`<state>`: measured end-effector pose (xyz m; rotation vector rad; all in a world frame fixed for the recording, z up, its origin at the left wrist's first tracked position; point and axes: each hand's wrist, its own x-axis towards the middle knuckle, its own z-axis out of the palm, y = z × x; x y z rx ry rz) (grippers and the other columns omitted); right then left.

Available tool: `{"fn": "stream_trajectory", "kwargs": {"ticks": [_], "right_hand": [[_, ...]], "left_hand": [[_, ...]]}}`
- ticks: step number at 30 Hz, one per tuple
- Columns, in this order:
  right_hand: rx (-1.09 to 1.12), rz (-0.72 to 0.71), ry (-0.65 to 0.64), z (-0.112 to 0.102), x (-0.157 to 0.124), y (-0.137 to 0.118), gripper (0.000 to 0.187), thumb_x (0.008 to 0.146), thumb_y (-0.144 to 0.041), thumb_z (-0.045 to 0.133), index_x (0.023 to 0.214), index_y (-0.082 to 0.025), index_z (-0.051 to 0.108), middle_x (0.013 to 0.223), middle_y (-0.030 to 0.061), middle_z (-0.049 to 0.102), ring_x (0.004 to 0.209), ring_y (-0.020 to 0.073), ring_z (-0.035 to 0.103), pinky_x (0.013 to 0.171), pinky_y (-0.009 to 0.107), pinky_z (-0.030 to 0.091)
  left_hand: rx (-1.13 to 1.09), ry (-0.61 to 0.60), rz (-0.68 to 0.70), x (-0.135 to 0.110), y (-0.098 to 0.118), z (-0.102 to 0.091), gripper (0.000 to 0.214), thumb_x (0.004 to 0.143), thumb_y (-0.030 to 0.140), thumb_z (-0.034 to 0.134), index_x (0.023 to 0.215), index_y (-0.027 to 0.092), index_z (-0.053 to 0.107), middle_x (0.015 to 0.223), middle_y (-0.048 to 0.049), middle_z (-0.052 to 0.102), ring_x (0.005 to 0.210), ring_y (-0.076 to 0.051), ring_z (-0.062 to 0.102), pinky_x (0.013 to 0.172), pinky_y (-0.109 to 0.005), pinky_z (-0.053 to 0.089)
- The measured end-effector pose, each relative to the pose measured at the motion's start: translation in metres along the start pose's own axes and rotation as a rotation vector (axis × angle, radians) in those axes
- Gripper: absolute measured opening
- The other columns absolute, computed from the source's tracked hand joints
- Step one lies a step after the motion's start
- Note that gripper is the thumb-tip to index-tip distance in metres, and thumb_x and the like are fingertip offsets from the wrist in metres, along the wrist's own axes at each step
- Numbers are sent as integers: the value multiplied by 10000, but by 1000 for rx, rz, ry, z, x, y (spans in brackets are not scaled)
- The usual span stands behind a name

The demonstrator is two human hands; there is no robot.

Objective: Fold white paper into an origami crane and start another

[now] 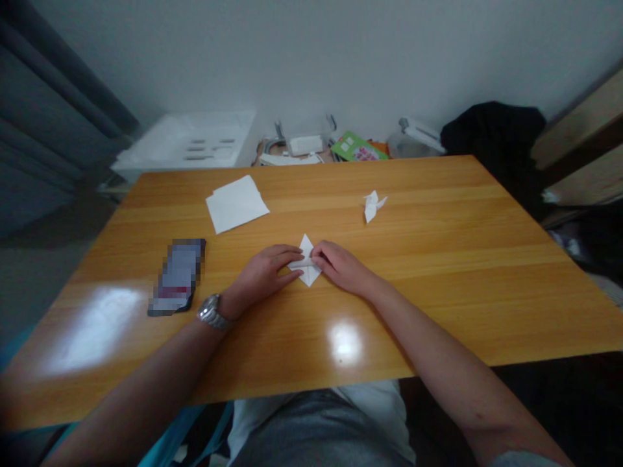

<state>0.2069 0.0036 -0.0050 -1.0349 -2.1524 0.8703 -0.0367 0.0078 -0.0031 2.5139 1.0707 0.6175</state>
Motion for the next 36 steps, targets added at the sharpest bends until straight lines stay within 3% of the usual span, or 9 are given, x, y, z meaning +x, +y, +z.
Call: {"fn": "stream_trajectory", "kwargs": {"ticks": [4, 7, 11, 14, 22, 29, 36], "right_hand": [[16, -3, -8, 0, 0, 0, 157, 1044, -321, 464, 976, -213, 557, 967, 61, 649, 872, 193, 594, 814, 334, 475], [2, -56, -22, -1, -1, -1, 139, 1004, -344, 567, 1028, -210, 591, 1024, 75, 649, 927, 205, 601, 851, 349, 487], [-95, -111, -13, -2, -2, 3, 268, 932, -345, 692, 1163, -221, 634, 1159, 109, 625, 1096, 251, 590, 961, 407, 489], [-205, -112, 25, -2, -2, 9, 249, 948, -321, 670, 1169, -206, 666, 1132, 122, 624, 1074, 263, 591, 945, 430, 500], [-316, -158, 52, 2, 0, 11, 179, 993, -208, 573, 1070, -209, 734, 1054, 111, 656, 995, 247, 609, 878, 411, 516], [-307, -87, 87, 4, 6, 5, 207, 1024, -245, 528, 927, -179, 698, 961, 100, 650, 917, 228, 605, 837, 367, 500], [-421, 5, -4, -4, 18, 2, 235, 1006, -222, 551, 797, -171, 644, 863, 67, 601, 800, 194, 561, 744, 310, 444]], "left_hand": [[22, 16, -8, 2, 3, 2, 227, 982, 306, 615, 1151, 188, 712, 1224, -86, 717, 1112, -244, 674, 988, -398, 539], [23, 31, -10, 3, 3, 4, 200, 980, 289, 621, 1110, 178, 724, 1199, -82, 727, 1092, -243, 679, 979, -395, 543], [29, 36, -22, 4, 3, 5, 175, 975, 237, 616, 1097, 187, 732, 1193, -71, 730, 1089, -239, 679, 988, -403, 541], [32, 47, -32, 5, 3, 6, 174, 982, 232, 606, 1087, 184, 735, 1189, -70, 732, 1084, -242, 679, 986, -410, 542], [27, 42, -33, 5, 4, 7, 160, 971, 257, 631, 1083, 195, 725, 1177, -77, 721, 1084, -241, 667, 974, -397, 534], [111, 10, -70, 15, 8, 5, 144, 988, 256, 594, 1014, 177, 712, 1036, -80, 707, 962, -234, 652, 879, -375, 524], [194, -24, -116, 26, 9, 1, 162, 986, 253, 558, 938, 161, 682, 969, -93, 670, 921, -239, 639, 847, -370, 526]]}}
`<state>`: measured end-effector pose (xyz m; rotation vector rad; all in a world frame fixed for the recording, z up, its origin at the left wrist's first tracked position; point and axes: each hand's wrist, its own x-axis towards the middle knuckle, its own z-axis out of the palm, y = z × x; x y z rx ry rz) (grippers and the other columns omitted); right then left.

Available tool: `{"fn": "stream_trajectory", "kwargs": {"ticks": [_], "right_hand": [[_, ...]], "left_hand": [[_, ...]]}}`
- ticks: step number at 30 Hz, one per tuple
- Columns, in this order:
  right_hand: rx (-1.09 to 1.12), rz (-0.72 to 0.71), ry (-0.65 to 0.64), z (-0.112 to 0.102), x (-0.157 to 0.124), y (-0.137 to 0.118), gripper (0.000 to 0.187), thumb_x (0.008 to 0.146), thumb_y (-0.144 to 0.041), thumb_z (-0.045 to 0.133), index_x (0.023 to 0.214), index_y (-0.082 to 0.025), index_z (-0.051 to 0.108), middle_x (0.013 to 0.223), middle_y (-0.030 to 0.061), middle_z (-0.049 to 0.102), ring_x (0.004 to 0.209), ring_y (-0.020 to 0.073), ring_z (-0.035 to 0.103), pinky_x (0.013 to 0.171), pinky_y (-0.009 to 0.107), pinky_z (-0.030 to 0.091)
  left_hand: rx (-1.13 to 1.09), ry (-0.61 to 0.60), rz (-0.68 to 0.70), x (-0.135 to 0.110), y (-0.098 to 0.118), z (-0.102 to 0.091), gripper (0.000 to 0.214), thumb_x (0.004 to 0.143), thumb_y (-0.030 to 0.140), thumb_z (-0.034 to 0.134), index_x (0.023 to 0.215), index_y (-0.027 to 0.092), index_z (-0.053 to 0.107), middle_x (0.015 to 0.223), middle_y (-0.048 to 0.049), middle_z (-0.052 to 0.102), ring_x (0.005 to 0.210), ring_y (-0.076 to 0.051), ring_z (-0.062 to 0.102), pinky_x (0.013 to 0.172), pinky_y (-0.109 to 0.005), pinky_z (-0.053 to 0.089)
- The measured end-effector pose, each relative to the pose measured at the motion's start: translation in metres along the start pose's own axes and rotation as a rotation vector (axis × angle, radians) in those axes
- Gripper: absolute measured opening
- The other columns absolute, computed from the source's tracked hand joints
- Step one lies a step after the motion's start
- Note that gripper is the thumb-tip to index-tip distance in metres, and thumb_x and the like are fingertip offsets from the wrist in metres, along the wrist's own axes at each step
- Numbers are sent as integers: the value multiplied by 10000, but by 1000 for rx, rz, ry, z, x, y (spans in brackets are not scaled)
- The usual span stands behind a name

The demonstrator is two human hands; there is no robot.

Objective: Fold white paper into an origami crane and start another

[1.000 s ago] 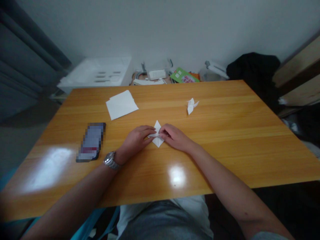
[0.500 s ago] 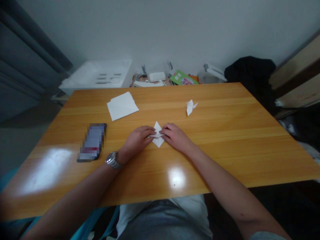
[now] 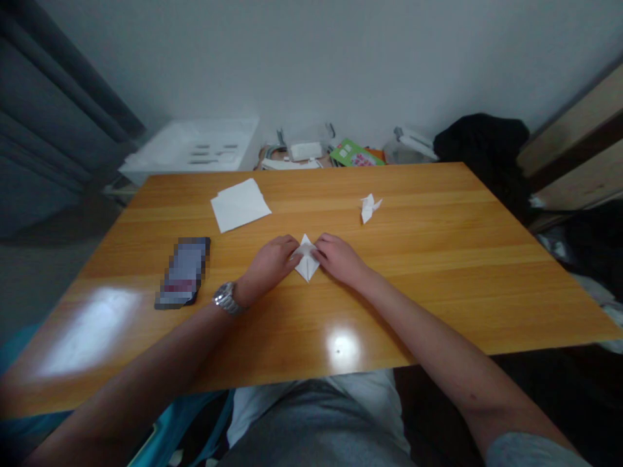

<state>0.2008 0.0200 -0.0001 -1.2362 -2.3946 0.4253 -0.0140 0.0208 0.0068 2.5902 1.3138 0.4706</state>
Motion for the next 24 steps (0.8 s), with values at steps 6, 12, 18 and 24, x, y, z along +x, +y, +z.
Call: {"fn": "stream_trajectory", "kwargs": {"ticks": [6, 12, 18, 24], "right_hand": [[-43, 31, -89, -7, 9, -1, 150, 929, -209, 666, 784, -172, 656, 844, 55, 612, 774, 186, 563, 702, 293, 400], [-105, 128, -181, -12, 23, -2, 143, 907, -233, 673, 781, -167, 689, 816, 77, 672, 738, 202, 596, 663, 307, 378], [-134, 240, -294, -19, 36, -9, 104, 885, -251, 690, 830, -172, 731, 857, 99, 754, 750, 227, 661, 642, 313, 385], [-174, 288, -398, -28, 48, -15, 136, 867, -285, 708, 920, -170, 759, 1001, 125, 784, 886, 268, 713, 687, 308, 428]], "left_hand": [[-49, 7, -53, 3, 1, -2, 147, 960, 227, 558, 936, 144, 677, 1037, -103, 639, 923, -240, 632, 856, -370, 539], [-17, -24, -83, 8, -2, 1, 135, 945, 238, 568, 903, 153, 663, 970, -94, 633, 861, -226, 628, 802, -348, 536], [-15, -41, -92, 12, -5, -3, 103, 916, 248, 608, 916, 166, 671, 922, -86, 668, 830, -228, 640, 760, -339, 525], [-47, -84, -177, 19, 0, -12, 174, 873, 232, 651, 1040, 185, 637, 979, -79, 723, 860, -228, 663, 739, -318, 492]]}}
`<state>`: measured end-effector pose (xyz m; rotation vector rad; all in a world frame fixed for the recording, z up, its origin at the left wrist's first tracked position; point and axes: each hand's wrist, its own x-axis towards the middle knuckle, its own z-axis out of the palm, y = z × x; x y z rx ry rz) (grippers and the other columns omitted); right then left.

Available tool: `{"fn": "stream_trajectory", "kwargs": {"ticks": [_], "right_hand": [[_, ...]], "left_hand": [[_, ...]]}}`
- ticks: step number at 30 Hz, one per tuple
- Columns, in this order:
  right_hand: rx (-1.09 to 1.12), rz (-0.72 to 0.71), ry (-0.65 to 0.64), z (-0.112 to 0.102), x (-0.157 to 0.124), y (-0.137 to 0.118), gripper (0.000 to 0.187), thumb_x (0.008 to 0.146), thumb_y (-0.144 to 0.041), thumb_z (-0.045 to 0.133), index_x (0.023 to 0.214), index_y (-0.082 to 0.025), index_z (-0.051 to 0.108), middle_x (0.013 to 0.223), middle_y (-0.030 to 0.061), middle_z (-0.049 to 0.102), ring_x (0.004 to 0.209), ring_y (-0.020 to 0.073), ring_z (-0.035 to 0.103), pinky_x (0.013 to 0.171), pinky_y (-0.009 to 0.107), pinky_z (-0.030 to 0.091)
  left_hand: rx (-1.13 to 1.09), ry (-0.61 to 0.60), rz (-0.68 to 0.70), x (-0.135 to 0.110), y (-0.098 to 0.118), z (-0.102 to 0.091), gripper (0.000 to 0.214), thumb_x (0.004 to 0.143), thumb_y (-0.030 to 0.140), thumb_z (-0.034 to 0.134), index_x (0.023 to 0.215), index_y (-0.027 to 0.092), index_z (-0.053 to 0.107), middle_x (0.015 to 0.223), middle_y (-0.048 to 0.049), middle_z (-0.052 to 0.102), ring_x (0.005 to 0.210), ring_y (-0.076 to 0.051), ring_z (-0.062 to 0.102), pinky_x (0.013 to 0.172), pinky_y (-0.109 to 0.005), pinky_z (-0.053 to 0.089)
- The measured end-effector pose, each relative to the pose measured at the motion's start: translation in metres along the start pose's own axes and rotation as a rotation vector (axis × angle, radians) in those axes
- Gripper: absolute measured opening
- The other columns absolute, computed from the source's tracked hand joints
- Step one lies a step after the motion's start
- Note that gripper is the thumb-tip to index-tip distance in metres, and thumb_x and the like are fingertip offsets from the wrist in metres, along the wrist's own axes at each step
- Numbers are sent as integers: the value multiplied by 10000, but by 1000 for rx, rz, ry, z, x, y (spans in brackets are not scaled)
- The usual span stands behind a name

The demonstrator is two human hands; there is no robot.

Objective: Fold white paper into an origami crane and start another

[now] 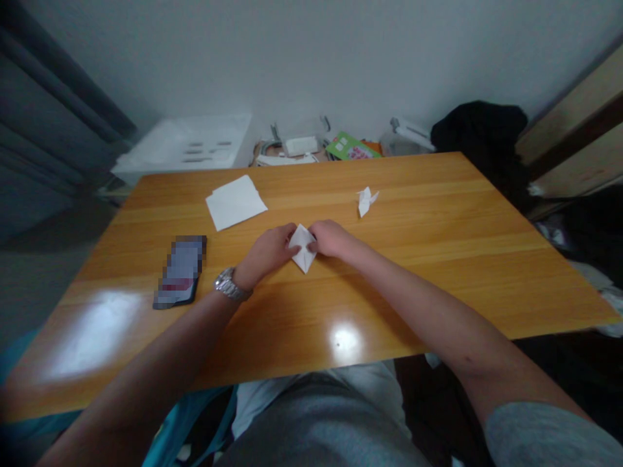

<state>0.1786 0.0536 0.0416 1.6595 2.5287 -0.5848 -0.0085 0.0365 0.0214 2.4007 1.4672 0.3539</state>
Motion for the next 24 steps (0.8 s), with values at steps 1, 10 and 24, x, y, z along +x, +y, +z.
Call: {"fn": "stream_trajectory", "kwargs": {"ticks": [1, 10, 24], "right_hand": [[-4, 2, -9, -2, 1, -1, 158, 861, -289, 713, 957, -172, 757, 1035, 125, 782, 924, 273, 715, 705, 304, 438], [-64, 54, -156, -16, 15, -6, 295, 836, -329, 743, 1077, -161, 763, 1127, 146, 768, 983, 279, 717, 741, 293, 475], [27, 111, -423, -31, 41, -10, 218, 818, -296, 779, 935, -113, 797, 868, 101, 778, 770, 208, 721, 683, 276, 506]], "left_hand": [[6, -12, -15, 1, 1, -2, 186, 870, 233, 651, 1050, 188, 631, 985, -77, 727, 867, -228, 667, 732, -313, 484], [62, -158, -101, 19, 0, -12, 245, 854, 260, 676, 1090, 196, 667, 1085, -87, 732, 954, -238, 673, 750, -306, 471], [52, -163, -163, 29, -2, -13, 315, 867, 307, 654, 1157, 184, 652, 1071, -102, 735, 920, -233, 676, 710, -296, 457]]}}
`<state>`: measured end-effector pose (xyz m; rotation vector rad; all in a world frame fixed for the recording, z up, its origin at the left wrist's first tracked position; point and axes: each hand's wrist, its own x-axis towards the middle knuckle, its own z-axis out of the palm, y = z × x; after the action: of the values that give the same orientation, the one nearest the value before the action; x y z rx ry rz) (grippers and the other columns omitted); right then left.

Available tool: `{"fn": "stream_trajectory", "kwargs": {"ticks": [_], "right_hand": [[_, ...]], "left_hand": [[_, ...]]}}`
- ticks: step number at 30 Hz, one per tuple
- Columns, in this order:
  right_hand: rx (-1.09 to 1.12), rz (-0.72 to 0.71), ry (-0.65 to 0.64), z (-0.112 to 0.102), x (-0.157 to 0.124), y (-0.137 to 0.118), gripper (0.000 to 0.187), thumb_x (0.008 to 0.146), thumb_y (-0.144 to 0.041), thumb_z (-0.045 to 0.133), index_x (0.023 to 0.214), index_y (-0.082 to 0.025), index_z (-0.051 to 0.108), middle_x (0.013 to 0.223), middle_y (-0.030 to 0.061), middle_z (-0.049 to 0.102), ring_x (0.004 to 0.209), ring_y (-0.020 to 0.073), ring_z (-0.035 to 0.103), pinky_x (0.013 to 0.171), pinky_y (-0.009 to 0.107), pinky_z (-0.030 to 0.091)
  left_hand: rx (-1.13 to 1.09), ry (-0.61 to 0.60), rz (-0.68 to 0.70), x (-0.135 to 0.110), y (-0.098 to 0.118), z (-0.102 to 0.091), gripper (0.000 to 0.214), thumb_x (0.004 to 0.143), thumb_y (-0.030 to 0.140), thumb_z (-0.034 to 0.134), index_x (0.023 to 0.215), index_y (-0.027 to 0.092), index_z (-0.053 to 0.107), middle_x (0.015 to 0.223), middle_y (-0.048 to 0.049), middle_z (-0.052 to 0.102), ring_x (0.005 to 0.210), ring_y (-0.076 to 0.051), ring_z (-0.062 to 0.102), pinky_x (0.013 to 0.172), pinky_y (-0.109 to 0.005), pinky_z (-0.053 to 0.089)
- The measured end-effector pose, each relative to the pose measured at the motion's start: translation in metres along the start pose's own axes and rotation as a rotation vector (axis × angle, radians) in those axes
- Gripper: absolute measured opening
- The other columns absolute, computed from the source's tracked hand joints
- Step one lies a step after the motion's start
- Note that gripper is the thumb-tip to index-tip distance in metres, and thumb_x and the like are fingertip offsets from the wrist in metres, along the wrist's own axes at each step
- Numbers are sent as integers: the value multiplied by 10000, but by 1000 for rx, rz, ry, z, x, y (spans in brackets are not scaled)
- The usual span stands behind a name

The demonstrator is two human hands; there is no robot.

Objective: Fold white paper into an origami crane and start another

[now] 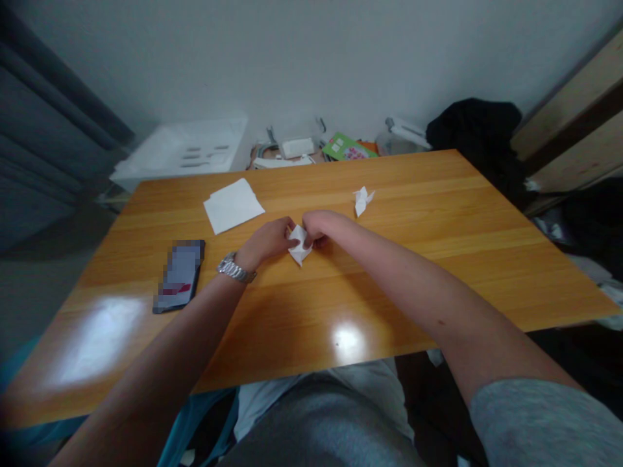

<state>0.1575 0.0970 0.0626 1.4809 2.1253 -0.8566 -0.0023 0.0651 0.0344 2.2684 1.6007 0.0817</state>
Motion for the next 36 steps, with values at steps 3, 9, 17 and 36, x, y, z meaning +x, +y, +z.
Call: {"fn": "stream_trajectory", "kwargs": {"ticks": [3, 9, 17, 36], "right_hand": [[17, 9, -18, -2, 2, 0, 208, 807, -293, 792, 908, -111, 790, 845, 96, 771, 781, 215, 724, 693, 281, 517], [55, 39, -68, -3, 1, 0, 226, 816, -314, 796, 866, -94, 774, 785, 89, 757, 782, 219, 730, 701, 283, 538], [122, 69, -97, 0, -1, 0, 252, 851, -301, 769, 961, -75, 756, 845, 99, 776, 760, 195, 735, 690, 268, 551], [138, 45, -80, 5, 2, -4, 281, 794, -310, 817, 1024, -155, 771, 811, 67, 765, 764, 205, 733, 665, 272, 552]], "left_hand": [[-50, 23, 32, 5, -3, 1, 335, 884, 254, 613, 1210, 183, 645, 1067, -100, 732, 909, -218, 674, 730, -290, 463], [-87, -19, 145, 23, -12, 0, 350, 826, 234, 662, 1169, 181, 702, 1038, -79, 712, 883, -193, 656, 746, -264, 471], [-60, -86, 177, 28, -13, -5, 322, 792, 215, 679, 1106, 163, 725, 1015, -74, 711, 833, -182, 645, 675, -253, 442], [194, -236, 139, 19, 1, -22, 561, 720, 389, 843, 1218, 223, 646, 1169, -106, 685, 989, -277, 692, 732, -294, 505]]}}
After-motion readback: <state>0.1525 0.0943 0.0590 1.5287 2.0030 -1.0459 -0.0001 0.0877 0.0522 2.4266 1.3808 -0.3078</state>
